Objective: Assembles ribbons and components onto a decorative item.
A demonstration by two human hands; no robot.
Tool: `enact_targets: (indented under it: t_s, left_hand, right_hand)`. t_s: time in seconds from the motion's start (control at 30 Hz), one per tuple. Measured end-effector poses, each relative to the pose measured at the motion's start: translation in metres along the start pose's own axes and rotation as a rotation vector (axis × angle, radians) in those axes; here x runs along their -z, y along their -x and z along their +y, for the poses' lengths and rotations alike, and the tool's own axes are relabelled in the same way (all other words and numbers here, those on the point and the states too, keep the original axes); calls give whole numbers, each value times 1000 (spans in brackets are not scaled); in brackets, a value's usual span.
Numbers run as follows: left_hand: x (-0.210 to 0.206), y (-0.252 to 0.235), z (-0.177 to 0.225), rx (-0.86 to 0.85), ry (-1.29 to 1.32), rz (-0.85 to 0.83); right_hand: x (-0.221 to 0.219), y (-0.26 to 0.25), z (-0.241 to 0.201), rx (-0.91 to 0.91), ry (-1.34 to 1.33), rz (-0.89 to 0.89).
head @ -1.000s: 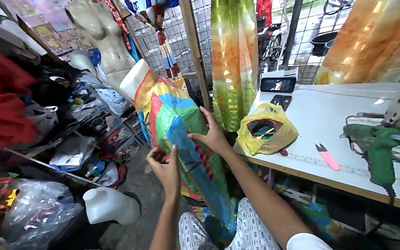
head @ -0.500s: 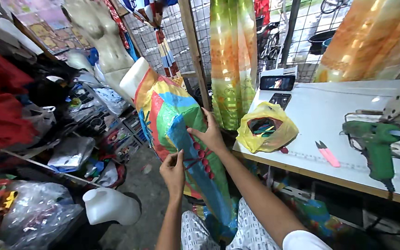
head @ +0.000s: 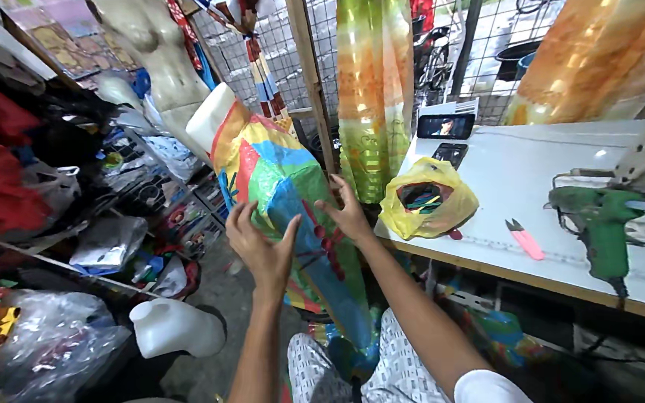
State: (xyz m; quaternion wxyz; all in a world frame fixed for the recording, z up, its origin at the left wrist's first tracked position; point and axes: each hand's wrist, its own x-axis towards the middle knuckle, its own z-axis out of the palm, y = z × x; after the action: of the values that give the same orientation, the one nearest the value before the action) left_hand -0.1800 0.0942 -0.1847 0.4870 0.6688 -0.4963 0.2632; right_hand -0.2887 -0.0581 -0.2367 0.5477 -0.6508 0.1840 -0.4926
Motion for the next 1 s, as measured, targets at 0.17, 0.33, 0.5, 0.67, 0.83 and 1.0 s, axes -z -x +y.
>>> enact_targets:
  t_s: [0.17,0.33,0.5,0.67,0.83,1.0]
  left_hand:
    - [-10,-44,12,-98,-250,-320]
    - [-21,-51,8,-121,-206,-259]
    - [-16,-40,3,-219,-170,-130]
    - [-67,62,65,-528,188,-375]
    - [-185,103,128,-469,208,-1212]
    - [-235,114,143,-515,20,-1223]
  right_hand:
    - [4,7,13,-42,-70,-47]
    - [31,53,12,-82,84,-12]
    - [102,132,30,73,453,374]
    - [241,189,-5,71,886,987]
    - [300,171,-34,-321,946,865]
    - [312,148,-25,-426,905,730]
